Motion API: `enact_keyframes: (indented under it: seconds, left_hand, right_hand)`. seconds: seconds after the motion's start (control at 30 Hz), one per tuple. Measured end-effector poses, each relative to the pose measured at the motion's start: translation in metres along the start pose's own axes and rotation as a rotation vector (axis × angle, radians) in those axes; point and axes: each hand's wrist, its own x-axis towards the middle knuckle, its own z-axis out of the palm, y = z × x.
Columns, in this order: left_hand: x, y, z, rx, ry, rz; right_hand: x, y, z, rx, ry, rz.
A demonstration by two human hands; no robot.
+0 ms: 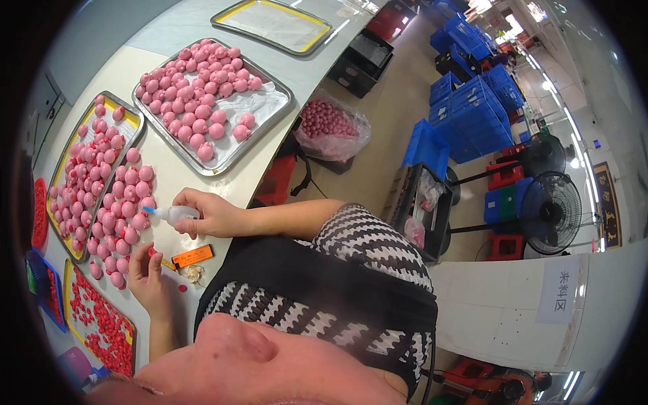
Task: The person assembles figurines by applying glue from a bottle to small red parts and attaching them onto pink spheres by hand.
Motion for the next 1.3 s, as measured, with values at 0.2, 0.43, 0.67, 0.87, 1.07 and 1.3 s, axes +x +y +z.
enact_keyframes:
  seconds: [0.2, 0.43, 0.67, 0.87, 1.07, 1.3]
  left_hand:
    - [0.001, 0.005, 0.003, 0.000, -0.034, 0.039]
    - [0.001, 0.000, -0.006, 0.016, 0.023, 0.058]
    - [0.022, -0.033, -0.052, 0.200, 0.001, 0.230]
    - [0.021, -0.053, -0.087, 0.200, -0.016, 0.230]
    - [0.023, -0.056, -0.098, 0.210, -0.029, 0.236]
    - [0.024, -0.062, -0.104, 0.206, -0.030, 0.258]
  right_hand:
    - [-0.002, 0.001, -0.001, -0.027, 0.025, -0.036]
    - [0.003, 0.008, -0.001, -0.039, 0.040, -0.093]
    - [0.033, 0.036, 0.022, -0.336, 0.110, -0.215]
    - [0.047, 0.053, 0.052, -0.381, 0.118, -0.320]
    - [0.049, 0.055, 0.061, -0.488, 0.083, -0.338]
    - [0.053, 0.056, 0.068, -0.627, 0.060, -0.499]
